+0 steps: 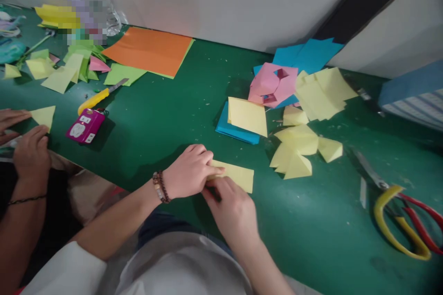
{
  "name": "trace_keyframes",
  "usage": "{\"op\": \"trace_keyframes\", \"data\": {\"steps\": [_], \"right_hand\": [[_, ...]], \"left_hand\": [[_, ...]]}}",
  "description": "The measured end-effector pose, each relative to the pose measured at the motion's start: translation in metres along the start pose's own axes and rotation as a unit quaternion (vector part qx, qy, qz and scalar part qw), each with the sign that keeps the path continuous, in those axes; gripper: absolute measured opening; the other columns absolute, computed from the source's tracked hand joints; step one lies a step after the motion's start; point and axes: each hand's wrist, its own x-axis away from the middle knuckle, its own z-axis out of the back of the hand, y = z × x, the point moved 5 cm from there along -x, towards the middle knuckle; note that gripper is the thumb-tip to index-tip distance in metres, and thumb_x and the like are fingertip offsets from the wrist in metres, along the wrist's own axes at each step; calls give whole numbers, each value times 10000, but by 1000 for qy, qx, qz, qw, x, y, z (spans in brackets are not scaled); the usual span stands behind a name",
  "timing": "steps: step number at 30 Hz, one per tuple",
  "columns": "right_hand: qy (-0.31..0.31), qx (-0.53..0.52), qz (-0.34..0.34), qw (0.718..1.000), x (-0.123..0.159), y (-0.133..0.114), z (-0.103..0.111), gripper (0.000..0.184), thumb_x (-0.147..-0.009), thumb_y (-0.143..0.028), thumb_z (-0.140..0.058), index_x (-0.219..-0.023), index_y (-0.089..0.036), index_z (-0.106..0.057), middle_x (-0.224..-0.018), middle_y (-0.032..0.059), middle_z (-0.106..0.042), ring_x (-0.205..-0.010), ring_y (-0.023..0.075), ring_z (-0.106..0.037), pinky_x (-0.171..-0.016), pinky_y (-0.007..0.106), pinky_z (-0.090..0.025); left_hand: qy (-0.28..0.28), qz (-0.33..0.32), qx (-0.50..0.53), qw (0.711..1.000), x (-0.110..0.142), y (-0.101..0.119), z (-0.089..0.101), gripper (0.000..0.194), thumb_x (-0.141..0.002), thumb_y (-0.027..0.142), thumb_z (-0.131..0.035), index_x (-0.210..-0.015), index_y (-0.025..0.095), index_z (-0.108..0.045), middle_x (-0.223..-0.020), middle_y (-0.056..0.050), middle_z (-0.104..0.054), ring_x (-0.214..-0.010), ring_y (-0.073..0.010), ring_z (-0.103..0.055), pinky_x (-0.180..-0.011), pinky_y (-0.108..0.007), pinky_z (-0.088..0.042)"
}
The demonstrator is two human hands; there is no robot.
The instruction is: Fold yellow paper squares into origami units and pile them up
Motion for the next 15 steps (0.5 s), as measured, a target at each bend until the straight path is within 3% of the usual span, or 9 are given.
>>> {"op": "trace_keyframes", "data": {"steps": [2, 4, 7, 10, 15], "right_hand": [[15, -28, -51, 998, 3, 25, 21, 250, -932, -414, -517, -906, -193, -632, -719, 21, -628, -571, 120, -557, -524, 228, -418], [37, 34, -111, 993, 8, 54, 42, 346, -911, -498, -515, -1009, -189, -636, -747, 35, -623, -529, 124, -521, -481, 245, -413], [-3, 77, -108, 991, 11, 80, 51, 458, -893, -590, -472, -1034, -188, -640, -821, 65, -635, -530, 140, -535, -453, 270, -423], [-47, 40, -64, 996, 8, 83, 46, 385, -904, -547, -482, -962, -203, -644, -871, 66, -641, -546, 134, -556, -482, 270, -458], [-75, -20, 8, 997, -8, 64, 46, 208, -914, -343, -518, -770, -213, -593, -830, 35, -625, -626, 129, -599, -539, 247, -463]], "left_hand": [[14, -1, 7, 1000, 1, 1, -1, 362, -914, 157, -462, -1185, 308, -650, -869, -50, -526, -885, -218, -416, -851, -384, -386], [37, -3, 19, 999, 2, 1, -2, 298, -912, 224, -509, -1162, 288, -658, -869, -48, -527, -899, -221, -425, -856, -388, -393], [78, -21, 46, 996, 2, -1, -2, 277, -883, 362, -600, -1129, 257, -674, -863, -45, -532, -910, -219, -440, -896, -404, -403], [112, -57, 66, 990, 1, -2, -2, 248, -886, 332, -608, -1111, 259, -680, -871, -39, -540, -926, -205, -459, -975, -426, -392], [160, -73, 47, 983, 0, 0, 0, 206, -891, 249, -585, -1075, 263, -674, -897, -26, -548, -960, -180, -493, -1087, -440, -347]]}}
